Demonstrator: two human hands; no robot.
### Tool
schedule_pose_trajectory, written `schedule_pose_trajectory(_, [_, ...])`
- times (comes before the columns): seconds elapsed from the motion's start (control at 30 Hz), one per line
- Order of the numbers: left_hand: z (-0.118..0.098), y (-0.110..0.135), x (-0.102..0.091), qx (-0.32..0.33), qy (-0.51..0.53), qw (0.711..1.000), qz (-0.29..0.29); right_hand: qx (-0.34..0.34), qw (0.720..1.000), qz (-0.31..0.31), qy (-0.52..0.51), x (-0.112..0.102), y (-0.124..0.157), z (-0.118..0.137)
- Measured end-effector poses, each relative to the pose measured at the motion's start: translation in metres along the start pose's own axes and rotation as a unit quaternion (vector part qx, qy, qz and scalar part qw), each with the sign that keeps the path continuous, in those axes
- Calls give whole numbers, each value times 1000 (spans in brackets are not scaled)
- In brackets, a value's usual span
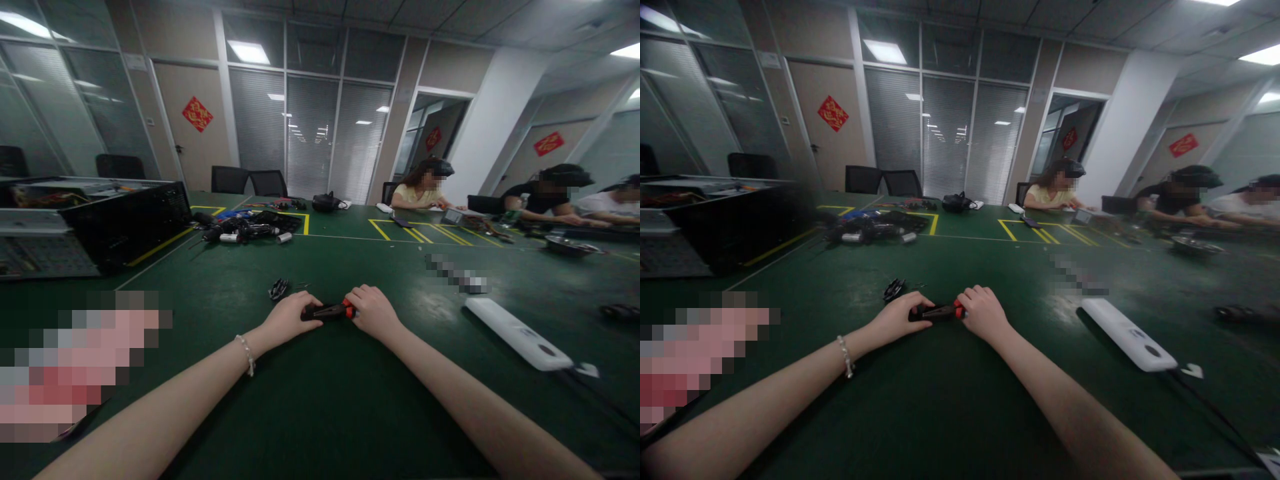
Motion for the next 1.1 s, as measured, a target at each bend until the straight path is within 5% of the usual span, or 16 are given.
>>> schedule_pose_trajectory(1.1, [3,-1,2,11,-7,1000,-8,9,1000,-7,2,-3,0,0])
Point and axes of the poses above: each hand's wrist, its own y-axis away from the middle knuckle, its own x-axis out of the palm, z = x × y, the point moved 9 cm from there along -y, towards the middle knuckle, and after that the axes turned 14 degrees about x, right-handed, at the moved point
